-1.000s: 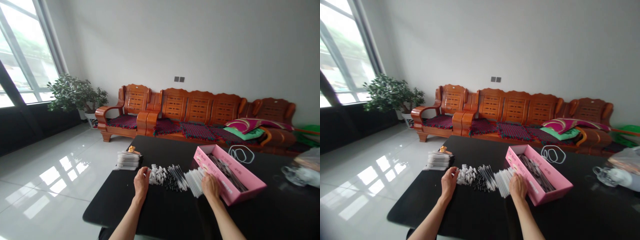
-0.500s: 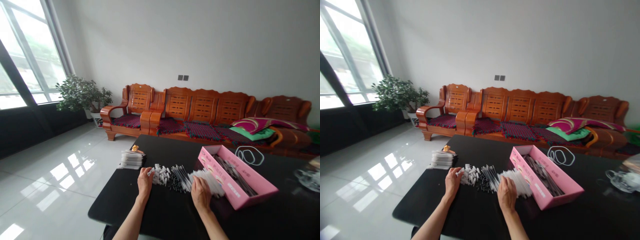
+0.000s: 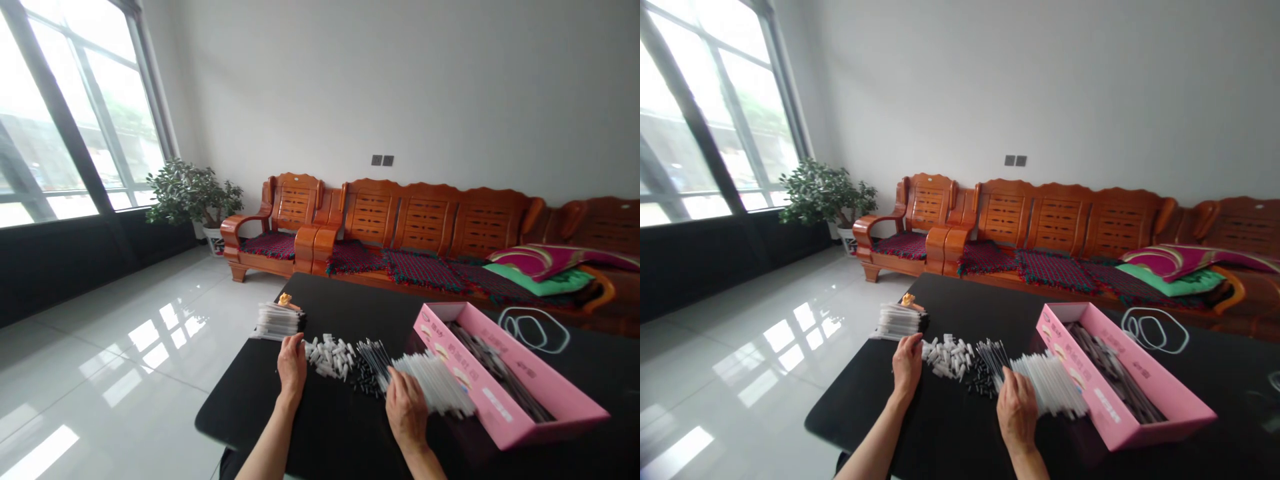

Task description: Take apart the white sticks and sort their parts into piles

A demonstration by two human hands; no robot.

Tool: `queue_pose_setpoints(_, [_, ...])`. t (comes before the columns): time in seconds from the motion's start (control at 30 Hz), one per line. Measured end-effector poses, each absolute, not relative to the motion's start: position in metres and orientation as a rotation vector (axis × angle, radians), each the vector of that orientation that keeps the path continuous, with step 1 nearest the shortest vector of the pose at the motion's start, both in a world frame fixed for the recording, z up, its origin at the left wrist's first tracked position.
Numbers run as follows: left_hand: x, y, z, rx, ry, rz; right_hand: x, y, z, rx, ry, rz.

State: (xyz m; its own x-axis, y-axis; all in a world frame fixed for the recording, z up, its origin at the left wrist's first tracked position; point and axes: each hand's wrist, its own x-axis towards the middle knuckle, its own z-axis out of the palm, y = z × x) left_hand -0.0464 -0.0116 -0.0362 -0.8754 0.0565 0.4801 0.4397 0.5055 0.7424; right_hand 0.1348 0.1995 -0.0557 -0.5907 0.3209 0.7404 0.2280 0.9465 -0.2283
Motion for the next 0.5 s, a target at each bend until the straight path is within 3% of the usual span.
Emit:
queue_pose_setpoints(0.27, [-0.071, -0.045, -0.042, -0.323, -2.591, -0.935, 0.133, 0.203, -0.059, -0.297, -2.149, 0.062])
queue_pose_setpoints(0.5, [-0.065, -0.043, -0.039, -0.291, -2.643, -0.847, 0.133, 0.202, -0.056, -0.305, -2.154, 0.031])
